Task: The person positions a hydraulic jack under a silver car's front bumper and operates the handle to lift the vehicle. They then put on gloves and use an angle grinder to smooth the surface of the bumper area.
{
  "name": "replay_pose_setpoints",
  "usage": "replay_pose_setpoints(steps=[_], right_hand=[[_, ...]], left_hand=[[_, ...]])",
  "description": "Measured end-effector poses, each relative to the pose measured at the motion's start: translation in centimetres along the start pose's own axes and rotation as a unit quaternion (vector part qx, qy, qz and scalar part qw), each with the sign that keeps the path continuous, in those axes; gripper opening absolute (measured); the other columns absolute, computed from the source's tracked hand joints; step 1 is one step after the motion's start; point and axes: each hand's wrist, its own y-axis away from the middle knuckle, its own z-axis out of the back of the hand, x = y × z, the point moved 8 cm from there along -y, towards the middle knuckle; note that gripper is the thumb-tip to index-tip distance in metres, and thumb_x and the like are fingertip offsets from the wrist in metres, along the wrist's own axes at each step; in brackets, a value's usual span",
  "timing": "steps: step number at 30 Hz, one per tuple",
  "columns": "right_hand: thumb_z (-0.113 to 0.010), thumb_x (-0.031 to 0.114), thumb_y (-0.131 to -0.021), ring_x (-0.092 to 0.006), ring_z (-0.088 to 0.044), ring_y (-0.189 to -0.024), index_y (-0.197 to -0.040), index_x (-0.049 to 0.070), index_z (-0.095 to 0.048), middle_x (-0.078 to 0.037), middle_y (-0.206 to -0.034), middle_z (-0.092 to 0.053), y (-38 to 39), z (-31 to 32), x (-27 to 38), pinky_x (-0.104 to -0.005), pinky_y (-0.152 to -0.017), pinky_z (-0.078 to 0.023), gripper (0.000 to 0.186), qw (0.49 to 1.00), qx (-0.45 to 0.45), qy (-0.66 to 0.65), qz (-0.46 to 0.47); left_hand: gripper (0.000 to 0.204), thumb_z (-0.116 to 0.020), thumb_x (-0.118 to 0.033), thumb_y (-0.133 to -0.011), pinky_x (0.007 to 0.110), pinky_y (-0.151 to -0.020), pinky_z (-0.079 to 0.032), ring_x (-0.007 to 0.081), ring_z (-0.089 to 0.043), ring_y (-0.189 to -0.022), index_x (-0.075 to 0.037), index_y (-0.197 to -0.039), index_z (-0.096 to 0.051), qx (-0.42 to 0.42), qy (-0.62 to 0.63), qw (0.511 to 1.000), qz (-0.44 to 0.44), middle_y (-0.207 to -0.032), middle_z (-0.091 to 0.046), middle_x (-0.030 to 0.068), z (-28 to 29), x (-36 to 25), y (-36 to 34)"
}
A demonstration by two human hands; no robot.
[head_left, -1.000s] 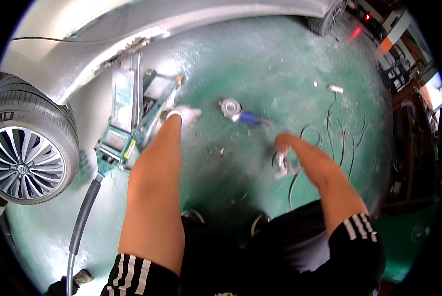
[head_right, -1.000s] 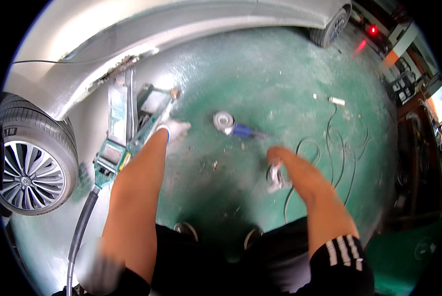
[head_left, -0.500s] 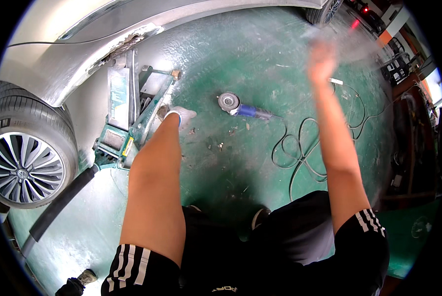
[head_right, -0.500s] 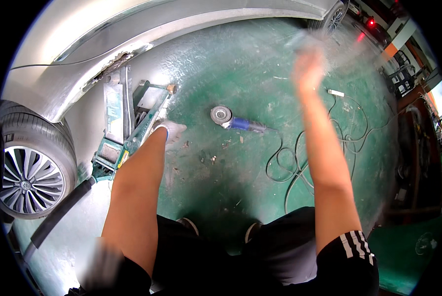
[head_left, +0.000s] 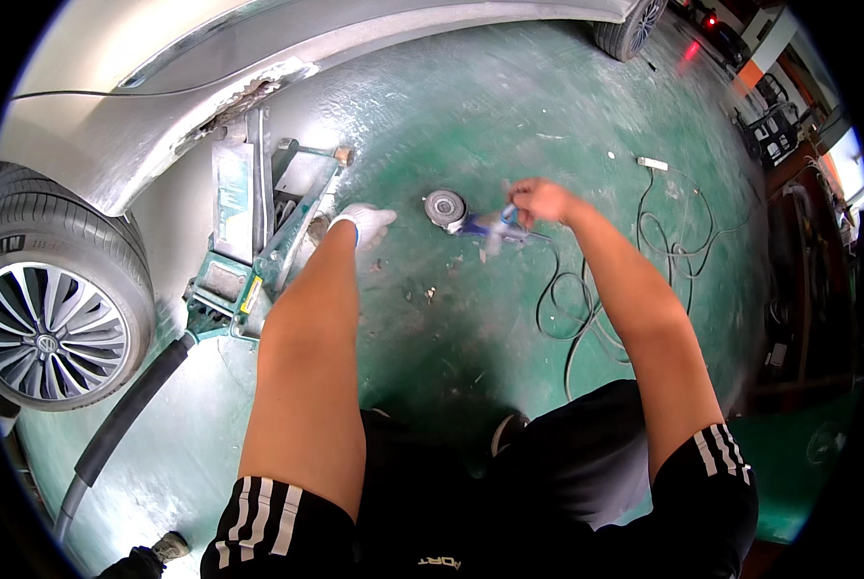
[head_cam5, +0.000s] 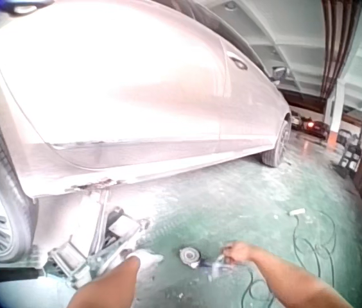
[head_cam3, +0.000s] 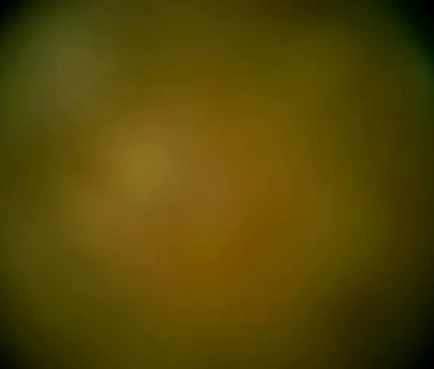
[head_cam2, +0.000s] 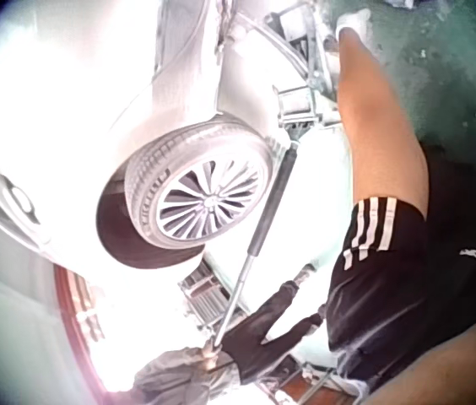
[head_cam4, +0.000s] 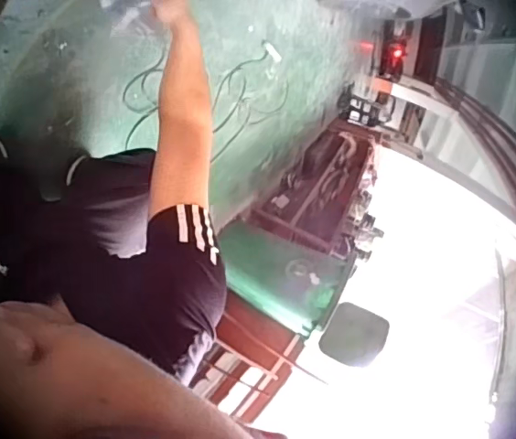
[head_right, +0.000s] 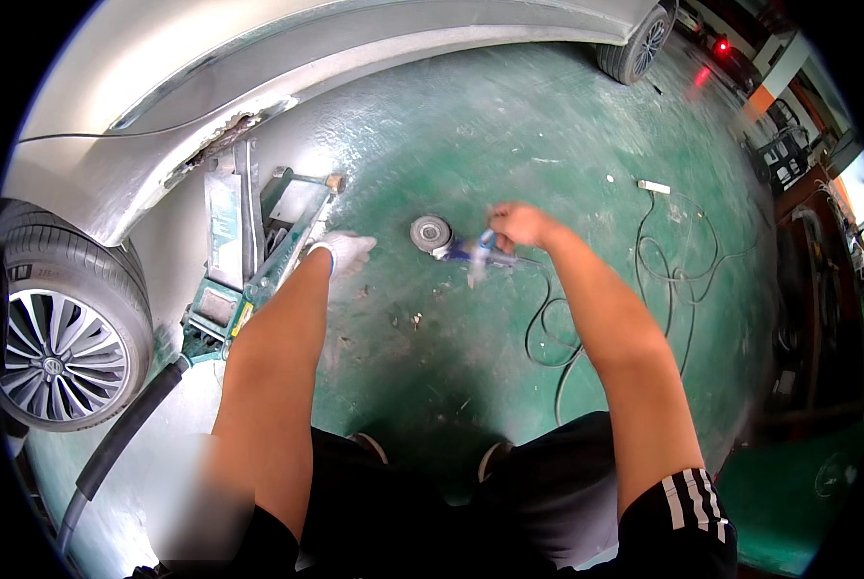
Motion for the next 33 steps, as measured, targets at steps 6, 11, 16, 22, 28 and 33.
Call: replay_pose_setpoints(steps=[6, 11, 16, 22, 28, 33], right_hand=[[-0.062, 0.010, -0.093, -0.0185, -0.067, -0.066, -0.129, -0.007, -0.054, -0.012, -0.079, -0.068, 1.5, -2.8, 6.6, -0.0337, -0.062, -0.056, 0.040, 0.995, -0.019, -0.068, 0.073], [-0.062, 0.009, -0.093, -0.0160, -0.063, -0.065, -0.128, -0.008, -0.051, -0.010, -0.079, -0.066, 2.8, -4.6, 6.9, -0.0318, -0.060, -0.053, 0.041, 0.997, 0.012, -0.035, 0.064], [-0.062, 0.010, -0.094, -0.0142, -0.059, -0.064, -0.128, -0.007, -0.051, -0.008, -0.079, -0.064, 2.8, -5.5, 9.2, -0.0305, -0.060, -0.049, 0.040, 0.989, 0.014, -0.106, 0.104], [-0.059, 0.006, -0.098, -0.0142, -0.061, -0.073, -0.141, -0.004, -0.046, -0.008, -0.089, -0.066, 4.5, -5.7, 10.9, -0.0300, -0.069, -0.052, 0.047, 0.978, -0.007, -0.140, 0.157], [-0.059, 0.003, -0.097, -0.0143, -0.062, -0.078, -0.149, 0.001, -0.043, -0.007, -0.092, -0.066, 4.6, -6.5, 11.4, -0.0312, -0.074, -0.053, 0.054, 0.963, 0.036, -0.185, 0.194], [-0.059, 0.008, -0.096, -0.0140, -0.061, -0.077, -0.146, 0.001, -0.048, -0.006, -0.088, -0.066, 4.5, -5.8, 10.1, -0.0308, -0.072, -0.051, 0.052, 0.986, -0.015, -0.107, 0.124]], left_hand=[[0.053, -0.071, -0.047, -0.093, 0.038, -0.089, -0.055, 0.0247, -0.069, -0.099, -0.003, -0.123, -0.068, 0.113, -0.005, 0.991, -0.076, -0.111, -0.072, 0.0130, -3.1, -8.6, 3.7], [0.051, -0.073, -0.048, -0.092, 0.034, -0.086, -0.055, 0.0206, -0.069, -0.095, -0.005, -0.121, -0.070, 0.172, -0.045, 0.978, -0.110, -0.107, -0.072, 0.0098, -4.7, -13.1, 5.0], [0.047, -0.070, -0.052, -0.094, 0.032, -0.081, -0.055, 0.0179, -0.067, -0.086, -0.007, -0.111, -0.073, 0.308, -0.039, 0.948, -0.071, -0.096, -0.072, 0.0064, -6.9, -13.1, 5.0], [0.054, -0.070, -0.060, -0.093, 0.034, -0.080, -0.055, 0.0186, -0.067, -0.087, -0.010, -0.110, -0.073, 0.288, -0.016, 0.953, -0.090, -0.098, -0.072, 0.0066, -7.9, -15.2, 7.3], [0.053, -0.071, -0.059, -0.092, 0.034, -0.080, -0.055, 0.0176, -0.067, -0.086, -0.010, -0.111, -0.071, 0.286, -0.054, 0.950, -0.112, -0.099, -0.072, 0.0059, -8.3, -15.9, 7.1], [0.043, -0.073, -0.051, -0.093, 0.033, -0.077, -0.055, 0.0162, -0.066, -0.081, -0.010, -0.108, -0.071, 0.272, -0.058, 0.953, -0.123, -0.092, -0.070, 0.0050, -8.2, -14.9, 5.6]])
